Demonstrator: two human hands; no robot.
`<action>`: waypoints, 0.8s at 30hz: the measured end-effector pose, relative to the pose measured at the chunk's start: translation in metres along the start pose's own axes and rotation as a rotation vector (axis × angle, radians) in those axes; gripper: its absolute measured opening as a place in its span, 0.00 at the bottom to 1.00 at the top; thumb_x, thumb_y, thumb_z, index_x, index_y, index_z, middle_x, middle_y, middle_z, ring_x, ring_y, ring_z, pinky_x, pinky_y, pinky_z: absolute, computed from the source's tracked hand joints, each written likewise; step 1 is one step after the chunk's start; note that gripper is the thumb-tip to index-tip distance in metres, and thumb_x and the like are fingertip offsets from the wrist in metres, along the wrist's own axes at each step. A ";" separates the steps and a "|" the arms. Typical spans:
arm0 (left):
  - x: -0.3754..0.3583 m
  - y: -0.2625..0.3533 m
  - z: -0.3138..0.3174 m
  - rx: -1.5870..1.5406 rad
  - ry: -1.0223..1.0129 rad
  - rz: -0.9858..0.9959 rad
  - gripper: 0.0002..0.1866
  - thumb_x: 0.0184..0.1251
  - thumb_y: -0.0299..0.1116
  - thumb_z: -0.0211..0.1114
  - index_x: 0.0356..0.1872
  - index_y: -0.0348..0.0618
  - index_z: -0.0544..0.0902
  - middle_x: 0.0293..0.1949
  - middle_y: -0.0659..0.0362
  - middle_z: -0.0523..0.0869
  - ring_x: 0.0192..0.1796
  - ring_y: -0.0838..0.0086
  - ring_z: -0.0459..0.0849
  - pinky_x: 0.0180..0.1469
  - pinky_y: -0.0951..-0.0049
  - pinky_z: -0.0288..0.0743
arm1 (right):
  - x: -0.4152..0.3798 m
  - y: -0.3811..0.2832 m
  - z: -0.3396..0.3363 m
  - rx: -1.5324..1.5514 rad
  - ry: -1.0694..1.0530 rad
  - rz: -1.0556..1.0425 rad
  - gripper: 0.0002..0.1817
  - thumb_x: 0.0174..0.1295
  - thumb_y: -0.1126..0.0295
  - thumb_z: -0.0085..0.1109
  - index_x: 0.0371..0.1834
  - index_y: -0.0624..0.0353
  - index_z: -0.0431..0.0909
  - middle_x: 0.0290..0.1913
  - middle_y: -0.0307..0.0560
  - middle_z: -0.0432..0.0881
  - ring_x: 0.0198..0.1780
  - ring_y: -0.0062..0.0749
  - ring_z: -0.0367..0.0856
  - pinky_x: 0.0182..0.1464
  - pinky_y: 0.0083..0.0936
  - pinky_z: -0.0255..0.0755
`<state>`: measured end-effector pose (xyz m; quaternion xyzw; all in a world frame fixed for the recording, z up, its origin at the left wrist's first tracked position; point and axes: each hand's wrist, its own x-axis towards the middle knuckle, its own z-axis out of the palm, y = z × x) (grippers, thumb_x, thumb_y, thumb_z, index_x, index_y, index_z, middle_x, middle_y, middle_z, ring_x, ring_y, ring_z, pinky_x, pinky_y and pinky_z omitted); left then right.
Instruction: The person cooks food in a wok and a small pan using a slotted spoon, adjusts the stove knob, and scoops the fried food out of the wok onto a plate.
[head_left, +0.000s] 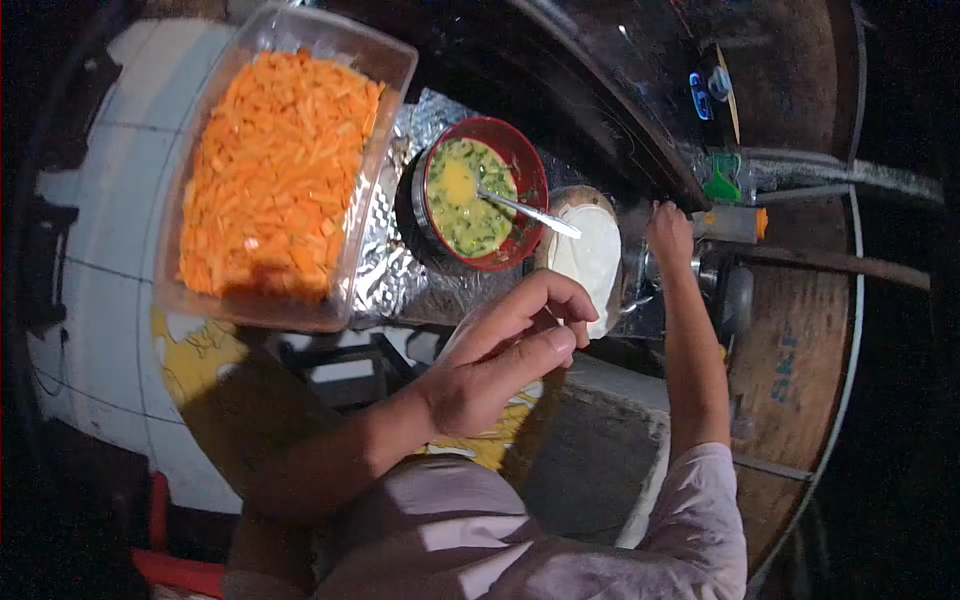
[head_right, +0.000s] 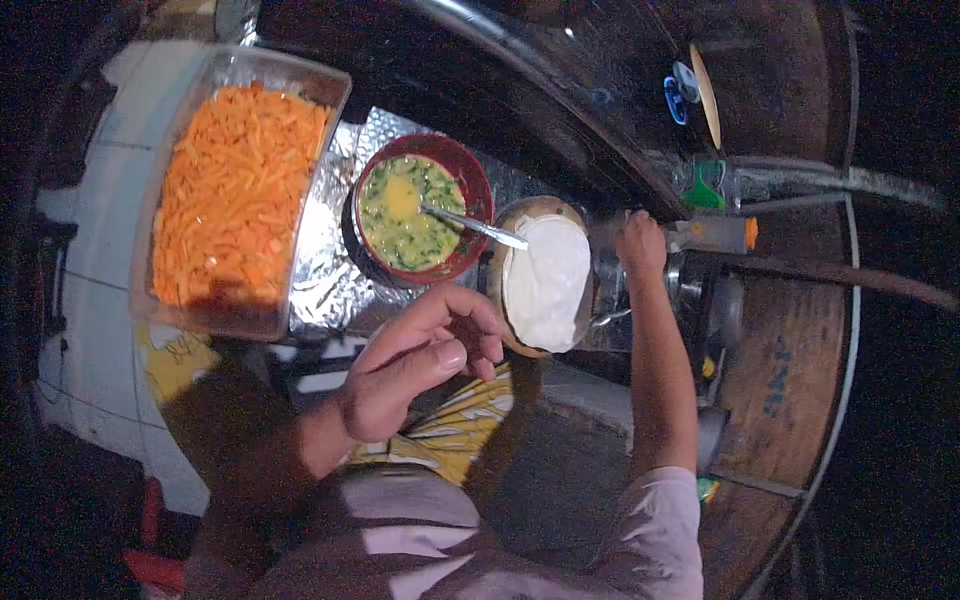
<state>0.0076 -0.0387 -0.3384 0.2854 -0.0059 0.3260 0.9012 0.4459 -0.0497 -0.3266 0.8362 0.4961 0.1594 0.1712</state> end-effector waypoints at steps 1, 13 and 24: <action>0.000 -0.001 -0.002 0.023 -0.017 -0.003 0.18 0.70 0.38 0.50 0.54 0.36 0.70 0.45 0.57 0.75 0.47 0.77 0.73 0.52 0.74 0.68 | 0.002 0.004 0.003 -0.023 -0.005 -0.022 0.20 0.69 0.60 0.43 0.37 0.69 0.75 0.38 0.71 0.81 0.42 0.65 0.81 0.45 0.53 0.75; -0.001 0.003 -0.005 0.002 -0.004 -0.020 0.16 0.70 0.39 0.51 0.53 0.39 0.70 0.42 0.60 0.74 0.45 0.79 0.72 0.51 0.76 0.66 | 0.005 -0.002 -0.005 -0.045 -0.061 -0.018 0.21 0.71 0.59 0.43 0.34 0.68 0.77 0.38 0.70 0.81 0.44 0.65 0.81 0.47 0.53 0.74; 0.000 -0.003 -0.002 -0.056 0.023 0.049 0.12 0.72 0.35 0.54 0.50 0.40 0.73 0.40 0.64 0.74 0.41 0.84 0.71 0.46 0.80 0.67 | 0.004 0.001 -0.002 -0.023 -0.003 -0.033 0.21 0.70 0.60 0.44 0.33 0.69 0.76 0.36 0.72 0.81 0.43 0.68 0.80 0.46 0.53 0.73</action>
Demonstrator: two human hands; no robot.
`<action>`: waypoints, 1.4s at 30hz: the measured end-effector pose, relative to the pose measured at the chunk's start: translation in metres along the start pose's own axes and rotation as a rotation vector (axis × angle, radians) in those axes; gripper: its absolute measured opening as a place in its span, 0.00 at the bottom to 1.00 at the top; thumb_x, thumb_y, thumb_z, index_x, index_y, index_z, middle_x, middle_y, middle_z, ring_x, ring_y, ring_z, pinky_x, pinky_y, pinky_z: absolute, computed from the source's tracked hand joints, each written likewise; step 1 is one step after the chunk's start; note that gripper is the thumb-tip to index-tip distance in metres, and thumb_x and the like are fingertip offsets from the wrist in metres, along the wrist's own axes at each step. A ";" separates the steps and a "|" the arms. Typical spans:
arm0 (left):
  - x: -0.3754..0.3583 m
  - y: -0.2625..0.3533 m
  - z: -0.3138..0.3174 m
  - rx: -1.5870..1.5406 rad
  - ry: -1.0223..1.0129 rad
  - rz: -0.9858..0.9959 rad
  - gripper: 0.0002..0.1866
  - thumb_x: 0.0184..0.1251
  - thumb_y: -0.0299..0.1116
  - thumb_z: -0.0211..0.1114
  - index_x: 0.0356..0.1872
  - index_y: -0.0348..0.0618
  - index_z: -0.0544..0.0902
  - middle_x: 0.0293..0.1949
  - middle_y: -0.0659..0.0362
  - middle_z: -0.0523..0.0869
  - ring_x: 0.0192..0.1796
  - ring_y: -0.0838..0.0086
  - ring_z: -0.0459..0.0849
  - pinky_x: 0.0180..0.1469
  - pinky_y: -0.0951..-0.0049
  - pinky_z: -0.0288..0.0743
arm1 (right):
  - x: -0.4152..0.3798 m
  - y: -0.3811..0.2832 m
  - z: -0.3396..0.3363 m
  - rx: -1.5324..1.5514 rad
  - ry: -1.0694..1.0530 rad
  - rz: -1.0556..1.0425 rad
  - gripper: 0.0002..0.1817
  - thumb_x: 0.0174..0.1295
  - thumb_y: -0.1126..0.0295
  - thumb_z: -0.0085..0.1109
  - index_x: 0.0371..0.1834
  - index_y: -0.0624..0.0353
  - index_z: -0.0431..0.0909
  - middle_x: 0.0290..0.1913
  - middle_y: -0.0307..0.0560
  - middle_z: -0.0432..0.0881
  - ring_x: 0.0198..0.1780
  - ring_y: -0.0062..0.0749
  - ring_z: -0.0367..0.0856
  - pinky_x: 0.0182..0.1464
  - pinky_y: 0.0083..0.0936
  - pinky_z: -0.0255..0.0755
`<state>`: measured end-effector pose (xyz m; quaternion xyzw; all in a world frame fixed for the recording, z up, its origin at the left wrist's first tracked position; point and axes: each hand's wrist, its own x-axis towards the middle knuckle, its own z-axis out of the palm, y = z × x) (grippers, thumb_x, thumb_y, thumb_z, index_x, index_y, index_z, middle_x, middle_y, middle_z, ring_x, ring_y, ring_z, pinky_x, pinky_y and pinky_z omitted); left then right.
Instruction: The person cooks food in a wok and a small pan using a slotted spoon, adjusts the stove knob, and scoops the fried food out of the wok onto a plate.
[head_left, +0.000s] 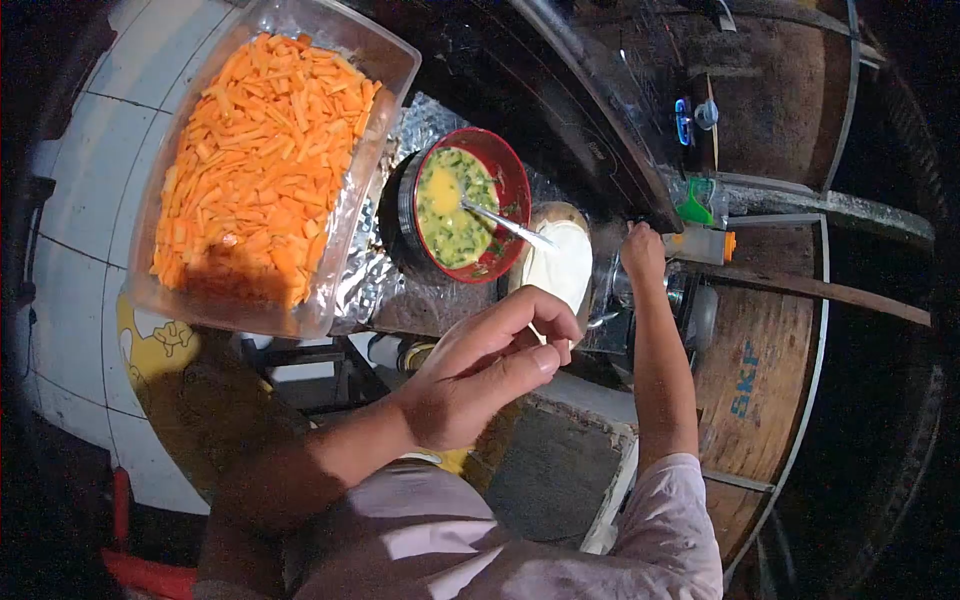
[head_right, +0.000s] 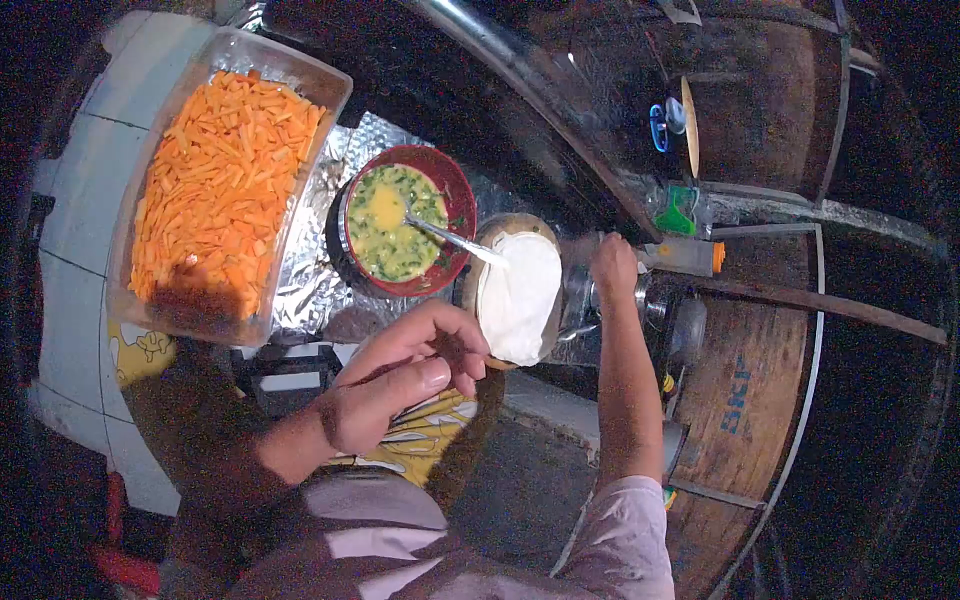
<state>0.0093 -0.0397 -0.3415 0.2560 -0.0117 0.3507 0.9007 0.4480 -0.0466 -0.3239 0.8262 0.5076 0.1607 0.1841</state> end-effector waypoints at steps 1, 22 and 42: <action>-0.001 0.001 -0.001 0.002 -0.024 -0.041 0.16 0.71 0.38 0.52 0.52 0.39 0.71 0.42 0.61 0.74 0.44 0.81 0.72 0.50 0.77 0.67 | -0.001 -0.003 -0.003 -0.004 -0.017 0.015 0.21 0.70 0.60 0.44 0.33 0.69 0.76 0.36 0.72 0.81 0.43 0.68 0.79 0.46 0.53 0.73; -0.002 0.000 -0.002 -0.007 -0.053 -0.052 0.21 0.68 0.41 0.52 0.55 0.38 0.69 0.45 0.58 0.75 0.47 0.77 0.73 0.53 0.73 0.68 | -0.003 -0.007 -0.008 0.014 -0.034 0.027 0.20 0.70 0.60 0.44 0.32 0.69 0.76 0.36 0.71 0.81 0.41 0.68 0.79 0.45 0.55 0.72; -0.002 -0.001 -0.002 -0.002 -0.054 -0.049 0.19 0.69 0.40 0.51 0.55 0.38 0.69 0.45 0.59 0.75 0.47 0.78 0.73 0.53 0.74 0.68 | -0.002 -0.003 -0.003 -0.006 0.006 -0.022 0.20 0.71 0.61 0.44 0.31 0.68 0.75 0.33 0.70 0.81 0.38 0.66 0.80 0.42 0.52 0.73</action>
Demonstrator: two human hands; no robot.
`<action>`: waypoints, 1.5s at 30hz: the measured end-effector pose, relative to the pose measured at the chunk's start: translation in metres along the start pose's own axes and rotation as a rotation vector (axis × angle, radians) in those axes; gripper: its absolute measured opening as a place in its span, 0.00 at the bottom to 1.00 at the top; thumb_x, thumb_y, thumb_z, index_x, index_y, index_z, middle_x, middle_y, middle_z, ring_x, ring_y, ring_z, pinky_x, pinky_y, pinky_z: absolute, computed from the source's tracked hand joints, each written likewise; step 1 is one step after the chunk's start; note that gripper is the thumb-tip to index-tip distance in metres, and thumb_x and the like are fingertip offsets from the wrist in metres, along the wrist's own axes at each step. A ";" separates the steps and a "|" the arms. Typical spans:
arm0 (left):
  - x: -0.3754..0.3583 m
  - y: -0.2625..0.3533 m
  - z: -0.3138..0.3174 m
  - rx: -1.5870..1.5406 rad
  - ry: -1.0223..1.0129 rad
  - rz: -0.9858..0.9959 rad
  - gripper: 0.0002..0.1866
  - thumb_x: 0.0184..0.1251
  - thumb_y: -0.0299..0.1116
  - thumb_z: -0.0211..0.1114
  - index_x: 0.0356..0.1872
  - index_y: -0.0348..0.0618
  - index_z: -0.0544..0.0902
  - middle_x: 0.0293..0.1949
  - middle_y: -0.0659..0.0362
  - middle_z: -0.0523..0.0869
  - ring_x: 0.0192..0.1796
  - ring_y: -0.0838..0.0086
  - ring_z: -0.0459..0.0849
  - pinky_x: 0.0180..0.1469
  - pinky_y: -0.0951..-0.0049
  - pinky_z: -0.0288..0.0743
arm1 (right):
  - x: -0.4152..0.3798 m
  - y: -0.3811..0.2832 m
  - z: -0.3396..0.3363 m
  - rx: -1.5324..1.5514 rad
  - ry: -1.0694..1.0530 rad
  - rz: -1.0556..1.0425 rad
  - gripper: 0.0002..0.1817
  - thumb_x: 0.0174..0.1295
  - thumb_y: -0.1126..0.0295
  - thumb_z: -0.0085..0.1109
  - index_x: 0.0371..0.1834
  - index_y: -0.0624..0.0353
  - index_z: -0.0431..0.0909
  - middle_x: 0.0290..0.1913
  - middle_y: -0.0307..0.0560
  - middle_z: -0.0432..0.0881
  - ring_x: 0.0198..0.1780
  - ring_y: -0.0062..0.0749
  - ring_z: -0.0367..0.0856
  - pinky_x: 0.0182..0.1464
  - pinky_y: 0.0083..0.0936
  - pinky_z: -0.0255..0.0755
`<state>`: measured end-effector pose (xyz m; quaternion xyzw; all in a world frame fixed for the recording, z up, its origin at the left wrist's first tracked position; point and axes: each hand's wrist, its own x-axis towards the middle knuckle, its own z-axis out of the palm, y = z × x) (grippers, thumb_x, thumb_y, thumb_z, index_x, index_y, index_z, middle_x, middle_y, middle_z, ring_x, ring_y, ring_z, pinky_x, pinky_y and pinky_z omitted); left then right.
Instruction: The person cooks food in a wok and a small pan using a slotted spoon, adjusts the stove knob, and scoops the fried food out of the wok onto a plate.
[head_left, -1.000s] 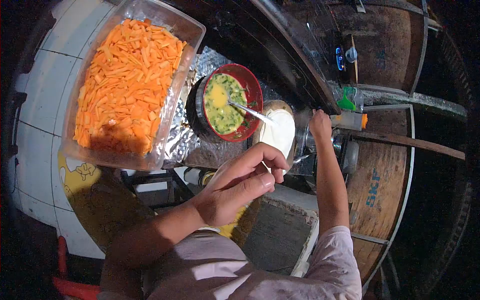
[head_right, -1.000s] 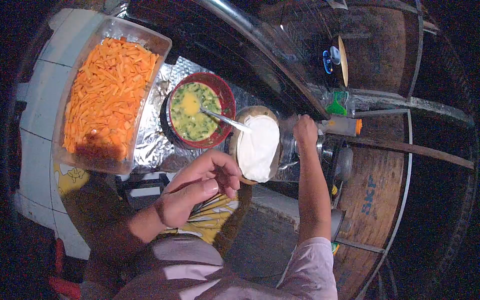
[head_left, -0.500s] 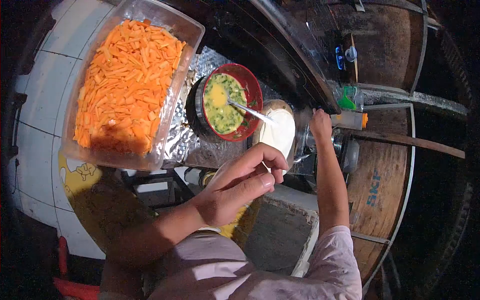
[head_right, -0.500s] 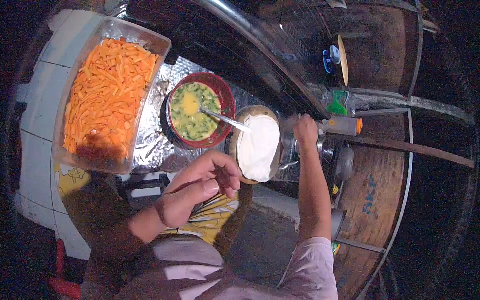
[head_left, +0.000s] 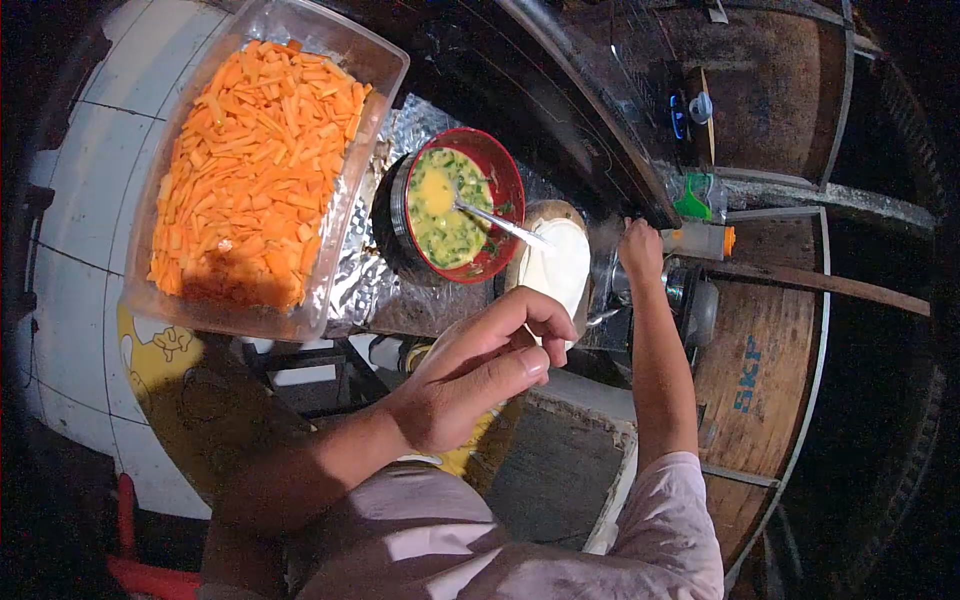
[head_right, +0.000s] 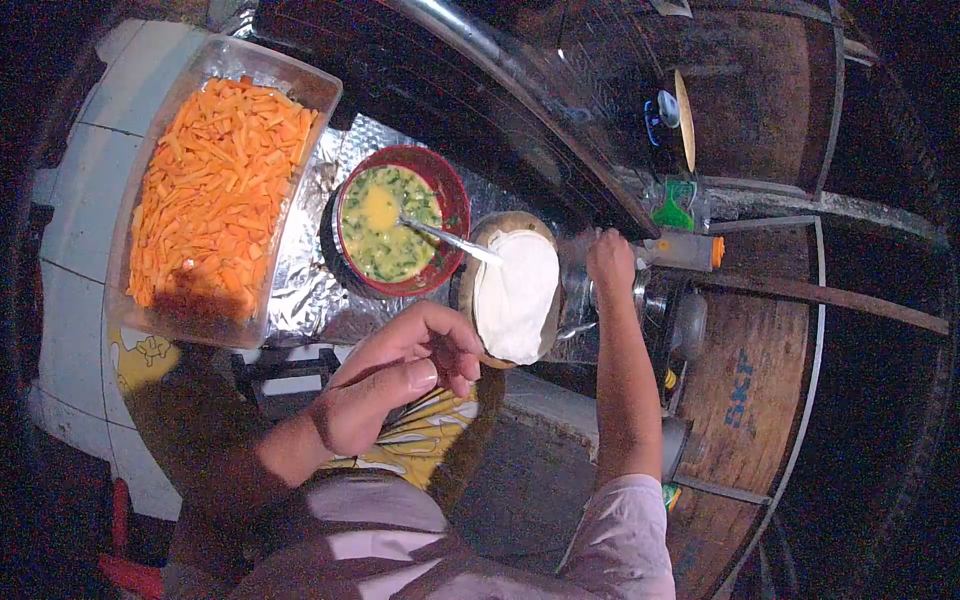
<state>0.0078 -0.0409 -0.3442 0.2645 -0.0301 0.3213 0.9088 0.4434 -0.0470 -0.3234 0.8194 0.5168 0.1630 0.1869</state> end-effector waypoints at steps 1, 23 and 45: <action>0.000 -0.001 0.000 0.004 -0.001 0.006 0.19 0.69 0.40 0.51 0.55 0.38 0.69 0.45 0.59 0.75 0.47 0.78 0.73 0.53 0.74 0.68 | 0.002 0.002 0.004 -0.001 0.007 0.003 0.20 0.71 0.60 0.44 0.31 0.68 0.75 0.33 0.70 0.81 0.38 0.66 0.80 0.42 0.52 0.74; 0.002 -0.001 0.003 -0.015 0.009 0.044 0.16 0.70 0.38 0.49 0.53 0.40 0.71 0.43 0.61 0.74 0.43 0.80 0.71 0.49 0.77 0.66 | -0.006 -0.004 -0.017 -0.093 -0.046 0.018 0.19 0.63 0.58 0.54 0.30 0.68 0.79 0.35 0.67 0.83 0.38 0.62 0.83 0.42 0.48 0.78; -0.039 -0.053 0.055 0.558 0.301 -0.216 0.19 0.76 0.43 0.49 0.28 0.39 0.73 0.28 0.55 0.78 0.33 0.71 0.78 0.40 0.72 0.71 | -0.332 -0.116 -0.075 1.689 -0.604 -0.130 0.12 0.71 0.66 0.51 0.53 0.57 0.76 0.40 0.44 0.83 0.33 0.27 0.79 0.40 0.27 0.74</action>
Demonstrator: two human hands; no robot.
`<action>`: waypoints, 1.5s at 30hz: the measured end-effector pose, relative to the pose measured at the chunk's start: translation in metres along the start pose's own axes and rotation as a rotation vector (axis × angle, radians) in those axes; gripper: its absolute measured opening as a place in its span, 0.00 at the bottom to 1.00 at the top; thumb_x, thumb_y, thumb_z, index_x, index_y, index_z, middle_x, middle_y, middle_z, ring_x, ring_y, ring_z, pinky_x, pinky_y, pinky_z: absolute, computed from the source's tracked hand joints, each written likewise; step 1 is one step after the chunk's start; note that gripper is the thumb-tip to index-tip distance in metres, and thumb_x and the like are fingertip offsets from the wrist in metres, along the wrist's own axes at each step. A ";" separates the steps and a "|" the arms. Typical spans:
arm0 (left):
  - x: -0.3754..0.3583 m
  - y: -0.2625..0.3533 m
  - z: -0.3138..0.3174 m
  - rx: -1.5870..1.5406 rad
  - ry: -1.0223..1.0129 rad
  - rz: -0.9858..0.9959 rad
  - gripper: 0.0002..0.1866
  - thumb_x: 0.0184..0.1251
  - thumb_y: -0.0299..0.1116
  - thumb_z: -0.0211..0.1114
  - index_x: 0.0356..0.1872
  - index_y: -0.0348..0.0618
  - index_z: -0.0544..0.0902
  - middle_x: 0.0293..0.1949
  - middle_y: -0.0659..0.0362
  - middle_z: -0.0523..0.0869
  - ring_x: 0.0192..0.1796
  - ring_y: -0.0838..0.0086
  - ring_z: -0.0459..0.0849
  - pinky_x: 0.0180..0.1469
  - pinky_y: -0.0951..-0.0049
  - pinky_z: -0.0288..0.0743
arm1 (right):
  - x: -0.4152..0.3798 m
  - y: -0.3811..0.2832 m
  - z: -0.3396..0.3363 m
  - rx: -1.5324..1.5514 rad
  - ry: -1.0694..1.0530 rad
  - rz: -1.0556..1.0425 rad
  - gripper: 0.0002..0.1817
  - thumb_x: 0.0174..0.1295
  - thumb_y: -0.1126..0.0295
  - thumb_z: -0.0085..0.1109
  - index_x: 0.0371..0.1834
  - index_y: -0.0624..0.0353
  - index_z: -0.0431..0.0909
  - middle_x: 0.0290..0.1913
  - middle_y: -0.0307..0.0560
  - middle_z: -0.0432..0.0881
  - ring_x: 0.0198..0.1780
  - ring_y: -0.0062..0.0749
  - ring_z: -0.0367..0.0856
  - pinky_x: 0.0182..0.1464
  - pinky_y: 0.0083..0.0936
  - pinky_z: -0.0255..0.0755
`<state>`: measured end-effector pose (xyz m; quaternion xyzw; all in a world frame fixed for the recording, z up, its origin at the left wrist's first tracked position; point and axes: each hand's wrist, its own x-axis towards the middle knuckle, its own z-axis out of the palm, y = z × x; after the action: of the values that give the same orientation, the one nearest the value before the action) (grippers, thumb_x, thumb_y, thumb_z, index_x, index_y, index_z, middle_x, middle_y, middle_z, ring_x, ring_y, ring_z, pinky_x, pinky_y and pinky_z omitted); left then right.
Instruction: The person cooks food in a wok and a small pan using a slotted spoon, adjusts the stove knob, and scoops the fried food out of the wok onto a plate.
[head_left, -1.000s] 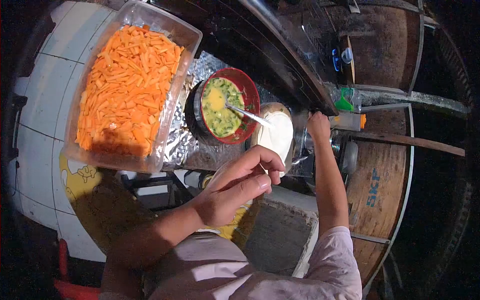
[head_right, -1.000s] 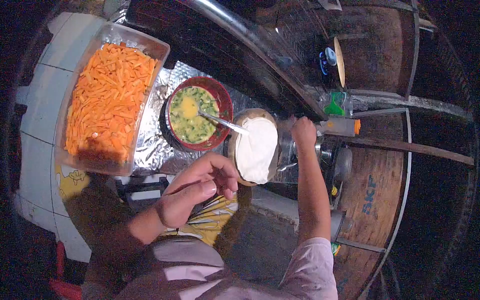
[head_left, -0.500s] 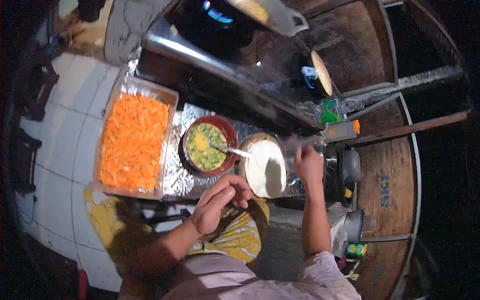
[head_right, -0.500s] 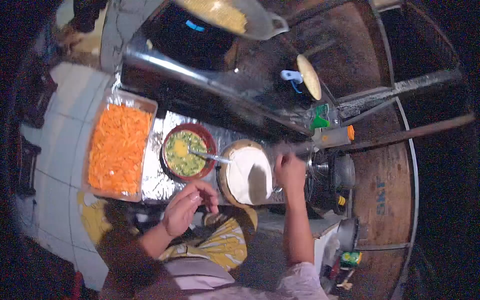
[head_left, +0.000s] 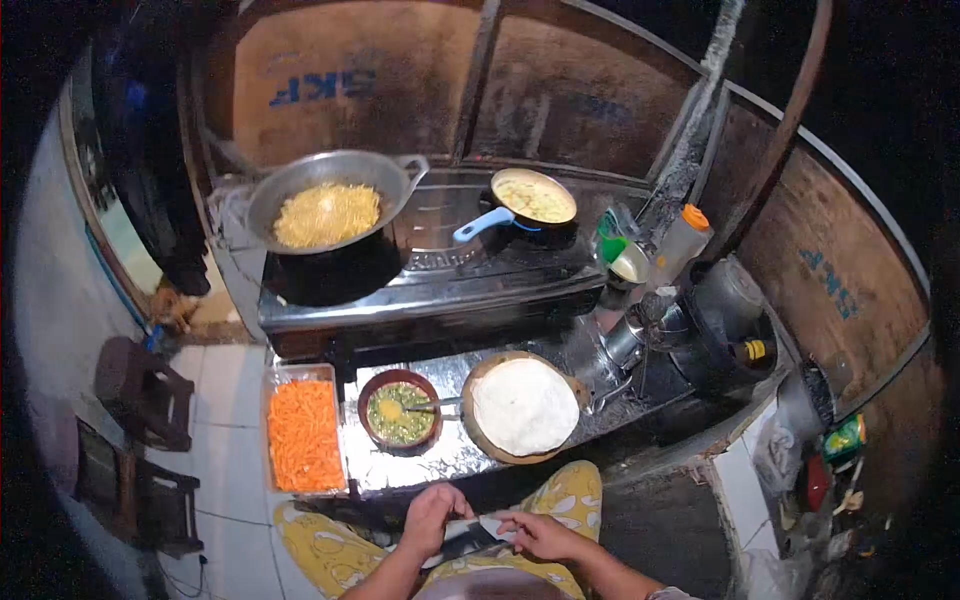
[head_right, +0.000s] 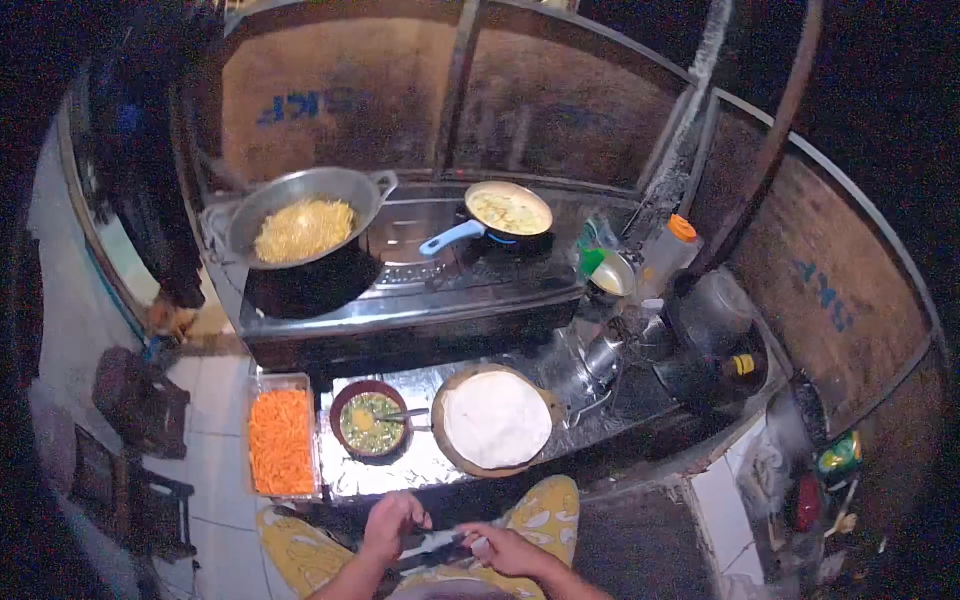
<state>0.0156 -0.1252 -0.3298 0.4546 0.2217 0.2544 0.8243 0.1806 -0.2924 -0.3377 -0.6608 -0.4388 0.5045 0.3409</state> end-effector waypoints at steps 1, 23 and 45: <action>-0.003 -0.006 0.000 0.004 -0.001 -0.022 0.20 0.76 0.43 0.49 0.27 0.38 0.74 0.28 0.55 0.79 0.33 0.72 0.78 0.40 0.72 0.71 | -0.002 0.004 -0.003 -0.020 0.001 -0.070 0.15 0.70 0.67 0.52 0.58 0.55 0.75 0.43 0.44 0.83 0.34 0.26 0.79 0.41 0.26 0.74; 0.125 0.131 0.042 0.172 -0.005 0.042 0.13 0.67 0.33 0.62 0.46 0.37 0.73 0.40 0.54 0.78 0.43 0.71 0.77 0.50 0.70 0.72 | 0.065 -0.115 -0.171 0.620 -0.161 -0.391 0.11 0.62 0.81 0.54 0.47 0.70 0.78 0.40 0.48 0.85 0.37 0.21 0.80 0.39 0.19 0.73; 0.258 0.245 0.152 1.372 0.213 0.415 0.15 0.54 0.28 0.65 0.44 0.38 0.77 0.40 0.45 0.79 0.45 0.52 0.80 0.44 0.59 0.74 | -0.031 -0.140 -0.306 0.716 0.668 0.194 0.10 0.67 0.71 0.54 0.49 0.58 0.81 0.31 0.36 0.82 0.25 0.14 0.70 0.25 0.13 0.63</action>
<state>0.2522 0.0506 -0.0795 0.8749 0.3197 0.2522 0.2621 0.4398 -0.2697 -0.1227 -0.6656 -0.0415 0.4135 0.6199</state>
